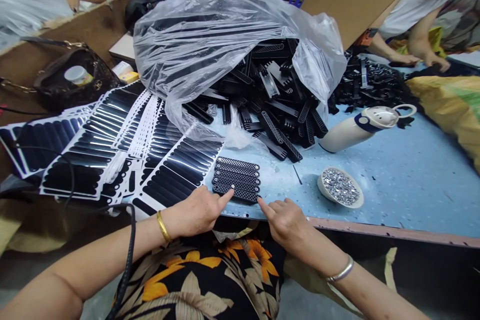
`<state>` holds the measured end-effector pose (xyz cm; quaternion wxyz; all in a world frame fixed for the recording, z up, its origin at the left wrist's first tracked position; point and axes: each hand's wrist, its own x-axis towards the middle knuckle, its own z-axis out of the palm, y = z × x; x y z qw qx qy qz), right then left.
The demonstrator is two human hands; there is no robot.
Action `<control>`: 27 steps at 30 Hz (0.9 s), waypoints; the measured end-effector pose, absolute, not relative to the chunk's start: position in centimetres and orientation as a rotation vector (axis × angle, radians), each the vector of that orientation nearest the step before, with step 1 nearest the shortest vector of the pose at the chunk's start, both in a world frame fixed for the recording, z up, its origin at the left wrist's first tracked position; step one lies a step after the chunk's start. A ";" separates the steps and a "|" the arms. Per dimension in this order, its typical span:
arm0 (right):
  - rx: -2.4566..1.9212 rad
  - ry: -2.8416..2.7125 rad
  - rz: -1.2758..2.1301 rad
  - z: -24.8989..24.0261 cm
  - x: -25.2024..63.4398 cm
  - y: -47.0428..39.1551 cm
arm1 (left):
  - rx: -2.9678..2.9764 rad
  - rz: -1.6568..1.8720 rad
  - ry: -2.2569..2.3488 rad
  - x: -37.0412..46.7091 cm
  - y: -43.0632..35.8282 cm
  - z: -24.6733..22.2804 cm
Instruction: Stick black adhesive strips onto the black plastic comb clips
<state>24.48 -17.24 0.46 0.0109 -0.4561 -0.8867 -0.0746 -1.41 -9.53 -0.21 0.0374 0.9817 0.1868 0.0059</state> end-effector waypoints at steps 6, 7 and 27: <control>-1.329 -2.951 -0.202 2.3 24.6 -16.5 | 2.997 -0.084 0.592 -1.3 -9.3 0.5; -1.340 -2.942 -0.200 2.1 24.6 -16.5 | 2.991 -0.092 0.588 -1.4 -9.2 0.6; -1.309 -2.668 -0.245 -2.7 25.9 -17.4 | 3.025 0.040 0.649 -5.1 -8.0 0.9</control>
